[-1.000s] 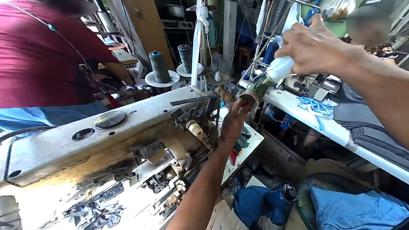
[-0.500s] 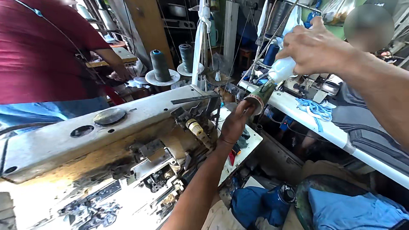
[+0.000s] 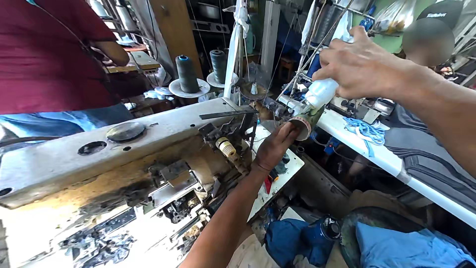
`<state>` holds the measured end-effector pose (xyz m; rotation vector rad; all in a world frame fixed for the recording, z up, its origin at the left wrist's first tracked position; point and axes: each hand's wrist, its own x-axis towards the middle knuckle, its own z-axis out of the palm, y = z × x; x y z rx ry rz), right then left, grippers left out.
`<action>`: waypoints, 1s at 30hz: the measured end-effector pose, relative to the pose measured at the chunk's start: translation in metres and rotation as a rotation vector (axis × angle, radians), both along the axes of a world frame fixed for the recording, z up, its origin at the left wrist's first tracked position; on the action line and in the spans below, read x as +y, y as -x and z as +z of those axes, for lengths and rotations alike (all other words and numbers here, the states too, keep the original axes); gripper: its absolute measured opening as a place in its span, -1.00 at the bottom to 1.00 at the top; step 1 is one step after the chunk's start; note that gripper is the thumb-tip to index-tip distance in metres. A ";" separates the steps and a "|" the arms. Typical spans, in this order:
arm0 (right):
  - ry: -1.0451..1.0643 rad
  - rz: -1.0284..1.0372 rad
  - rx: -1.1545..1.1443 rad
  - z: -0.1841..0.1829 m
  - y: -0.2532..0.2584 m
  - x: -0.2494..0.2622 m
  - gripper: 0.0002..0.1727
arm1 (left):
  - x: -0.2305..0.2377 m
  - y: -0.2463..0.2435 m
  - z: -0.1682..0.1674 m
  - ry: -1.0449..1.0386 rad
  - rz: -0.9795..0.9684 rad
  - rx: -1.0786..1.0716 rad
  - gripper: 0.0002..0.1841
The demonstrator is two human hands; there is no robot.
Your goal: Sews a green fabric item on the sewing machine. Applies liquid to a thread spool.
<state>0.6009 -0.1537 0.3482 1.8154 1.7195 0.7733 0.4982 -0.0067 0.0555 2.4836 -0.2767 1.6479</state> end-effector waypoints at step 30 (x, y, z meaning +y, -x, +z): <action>-0.119 0.031 0.057 -0.005 -0.014 -0.022 -0.44 | -0.011 0.001 0.001 0.325 0.032 -0.078 -0.69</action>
